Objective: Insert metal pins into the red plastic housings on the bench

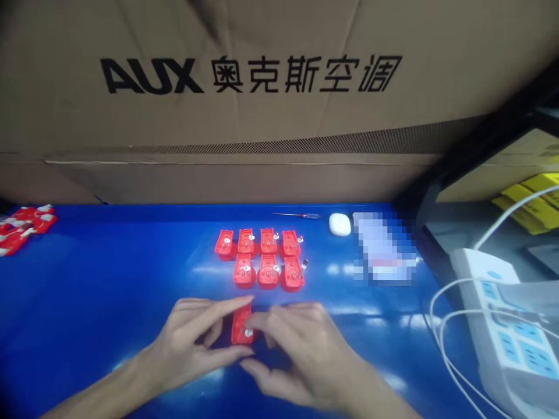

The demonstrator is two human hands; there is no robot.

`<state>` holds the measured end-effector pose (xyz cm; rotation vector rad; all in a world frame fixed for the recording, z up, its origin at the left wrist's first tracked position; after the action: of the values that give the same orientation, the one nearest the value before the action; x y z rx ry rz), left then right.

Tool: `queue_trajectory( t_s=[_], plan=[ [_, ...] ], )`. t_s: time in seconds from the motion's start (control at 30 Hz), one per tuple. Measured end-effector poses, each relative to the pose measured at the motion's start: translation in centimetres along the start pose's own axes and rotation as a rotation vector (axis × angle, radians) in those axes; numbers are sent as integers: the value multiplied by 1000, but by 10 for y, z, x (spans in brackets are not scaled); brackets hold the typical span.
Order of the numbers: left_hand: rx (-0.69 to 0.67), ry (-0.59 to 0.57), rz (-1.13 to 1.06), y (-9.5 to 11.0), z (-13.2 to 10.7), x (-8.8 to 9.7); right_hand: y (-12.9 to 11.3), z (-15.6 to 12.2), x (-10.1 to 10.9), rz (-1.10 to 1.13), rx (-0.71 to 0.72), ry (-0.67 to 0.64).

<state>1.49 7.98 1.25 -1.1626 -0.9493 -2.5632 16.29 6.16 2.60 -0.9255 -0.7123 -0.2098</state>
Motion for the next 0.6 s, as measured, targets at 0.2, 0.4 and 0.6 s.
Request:
queue_trajectory(
  t_s=[0.2,0.4,0.6],
  plan=[
    [-27,15,-160,10,1,-6,10,-1,-12,109,-64,-63],
    [-79,-28,-145,17,5,-5,4,-8,0,214,-43,53],
    [-94,-50,-82,21,2,-3,25,-9,6,418,-260,34]
  ],
)
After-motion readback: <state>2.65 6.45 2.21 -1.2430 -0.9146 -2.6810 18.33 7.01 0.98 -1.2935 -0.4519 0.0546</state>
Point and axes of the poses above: each hand's wrist, its own z-axis towards the middle knuckle, its own x-axis out of the back of the hand, y = z × x, the point moved 10 cm from there along z, towards the middle knuckle, and after that the axes turned 5 degrees about -x, right-handed, at the moved point
